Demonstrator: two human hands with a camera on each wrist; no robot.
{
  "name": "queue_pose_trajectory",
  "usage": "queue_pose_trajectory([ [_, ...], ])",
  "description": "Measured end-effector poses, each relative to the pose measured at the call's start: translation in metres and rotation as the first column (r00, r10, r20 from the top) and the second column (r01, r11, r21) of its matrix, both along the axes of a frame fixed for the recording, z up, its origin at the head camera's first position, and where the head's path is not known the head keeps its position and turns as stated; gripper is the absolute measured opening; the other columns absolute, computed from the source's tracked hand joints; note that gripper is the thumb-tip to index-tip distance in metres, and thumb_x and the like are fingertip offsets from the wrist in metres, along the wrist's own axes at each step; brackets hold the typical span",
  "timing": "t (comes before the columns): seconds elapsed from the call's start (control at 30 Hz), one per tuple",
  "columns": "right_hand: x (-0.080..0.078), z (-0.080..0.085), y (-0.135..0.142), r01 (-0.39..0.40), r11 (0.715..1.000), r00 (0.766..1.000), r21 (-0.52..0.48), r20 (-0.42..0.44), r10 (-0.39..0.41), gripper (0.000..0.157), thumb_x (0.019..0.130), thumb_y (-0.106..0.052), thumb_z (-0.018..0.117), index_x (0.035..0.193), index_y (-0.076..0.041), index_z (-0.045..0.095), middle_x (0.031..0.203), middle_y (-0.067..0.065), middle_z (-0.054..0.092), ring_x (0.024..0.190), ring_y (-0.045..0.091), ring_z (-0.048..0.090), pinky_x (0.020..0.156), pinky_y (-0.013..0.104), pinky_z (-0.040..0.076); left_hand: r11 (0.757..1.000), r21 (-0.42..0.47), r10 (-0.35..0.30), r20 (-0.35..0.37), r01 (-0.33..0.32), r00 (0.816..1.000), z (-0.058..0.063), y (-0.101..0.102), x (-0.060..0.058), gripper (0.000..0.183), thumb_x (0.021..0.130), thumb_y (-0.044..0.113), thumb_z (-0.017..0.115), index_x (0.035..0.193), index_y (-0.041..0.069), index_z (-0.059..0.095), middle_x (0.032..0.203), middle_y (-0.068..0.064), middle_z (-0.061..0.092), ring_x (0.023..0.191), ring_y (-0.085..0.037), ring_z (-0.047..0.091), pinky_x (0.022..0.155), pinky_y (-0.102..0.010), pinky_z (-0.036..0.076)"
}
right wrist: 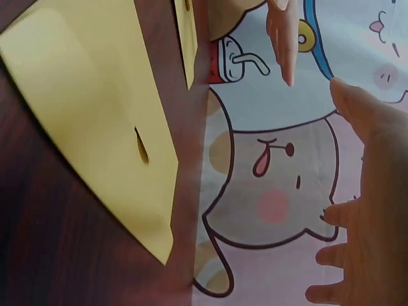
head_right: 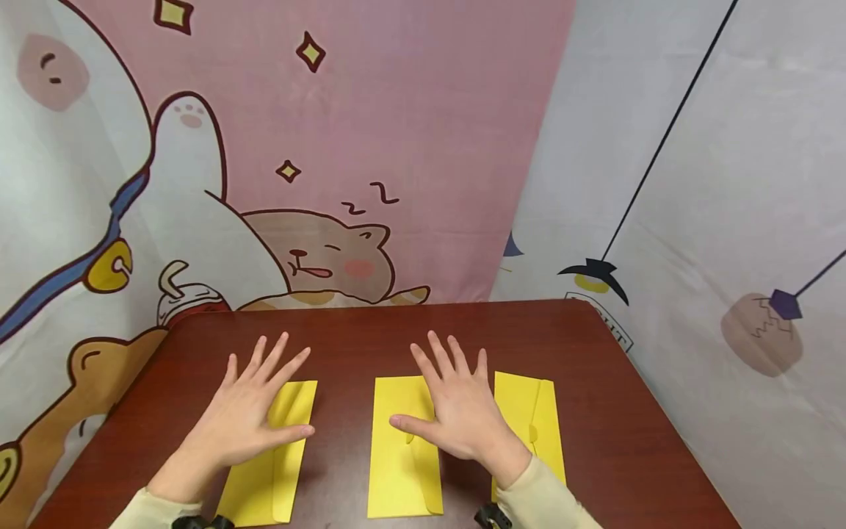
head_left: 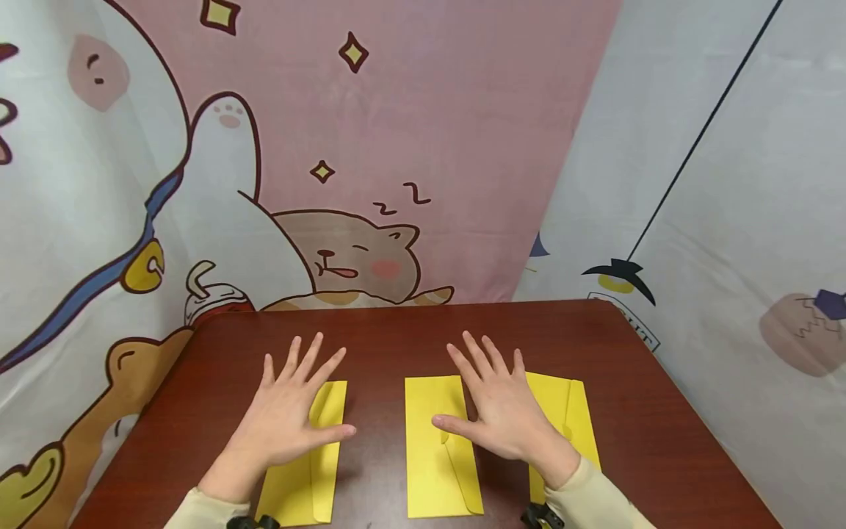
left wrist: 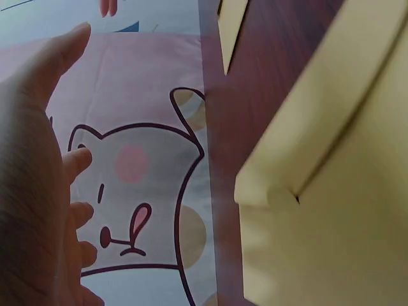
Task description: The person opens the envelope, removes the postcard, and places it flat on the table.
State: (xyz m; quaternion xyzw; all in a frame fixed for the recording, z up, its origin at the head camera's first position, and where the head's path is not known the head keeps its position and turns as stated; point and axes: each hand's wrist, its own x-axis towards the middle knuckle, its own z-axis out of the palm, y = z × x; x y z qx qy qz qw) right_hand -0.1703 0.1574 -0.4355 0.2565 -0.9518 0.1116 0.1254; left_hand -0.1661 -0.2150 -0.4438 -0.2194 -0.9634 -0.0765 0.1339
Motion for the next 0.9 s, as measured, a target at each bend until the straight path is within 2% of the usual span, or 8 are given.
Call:
queue_pose_trajectory([
  [0.13,0.002,-0.003,-0.01,-0.013,1.0,1.0,0.007,0.012,0.013,0.107,0.089,-0.09,0.045,0.171,-0.025,0.023,0.177,0.004,0.009,0.159,0.04,0.018,0.111,0.084,0.016,1.0,-0.012,-0.004,0.002,0.004,1.0,-0.002,-0.008,0.001,0.115,0.077,0.095,0.057,0.17,0.038,0.021,0.178,-0.006,0.003,0.159,-0.046,0.005,0.112,-0.084,0.013],
  [0.4,0.003,-0.006,-0.029,-0.047,0.999,0.999,0.0,0.002,0.047,0.106,0.089,-0.085,0.053,0.17,-0.024,0.025,0.177,0.006,0.013,0.157,0.042,0.022,0.11,0.085,0.018,1.0,-0.004,-0.002,0.012,0.002,1.0,-0.006,-0.023,0.002,0.115,0.077,0.084,0.071,0.17,0.037,0.022,0.177,-0.008,0.007,0.159,-0.048,0.009,0.111,-0.085,0.014],
  [0.7,0.003,-0.01,-0.045,-0.056,0.998,0.998,0.012,0.004,0.056,0.108,0.088,-0.091,0.045,0.171,-0.025,0.023,0.177,0.004,0.01,0.159,0.038,0.02,0.112,0.083,0.018,1.0,0.002,-0.003,0.038,0.003,0.999,-0.012,-0.036,0.004,0.111,0.08,0.082,0.07,0.17,0.037,0.023,0.177,-0.008,0.008,0.158,-0.049,0.012,0.109,-0.085,0.015],
  [0.9,0.004,-0.011,-0.051,-0.065,0.998,0.998,0.016,-0.01,0.065,0.107,0.089,-0.09,0.045,0.169,-0.021,0.029,0.176,0.007,0.014,0.157,0.041,0.024,0.11,0.084,0.02,1.0,0.0,-0.004,0.038,0.004,0.999,-0.015,-0.04,0.004,0.111,0.08,0.082,0.07,0.17,0.037,0.022,0.177,-0.007,0.008,0.157,-0.05,0.014,0.108,-0.086,0.016],
])
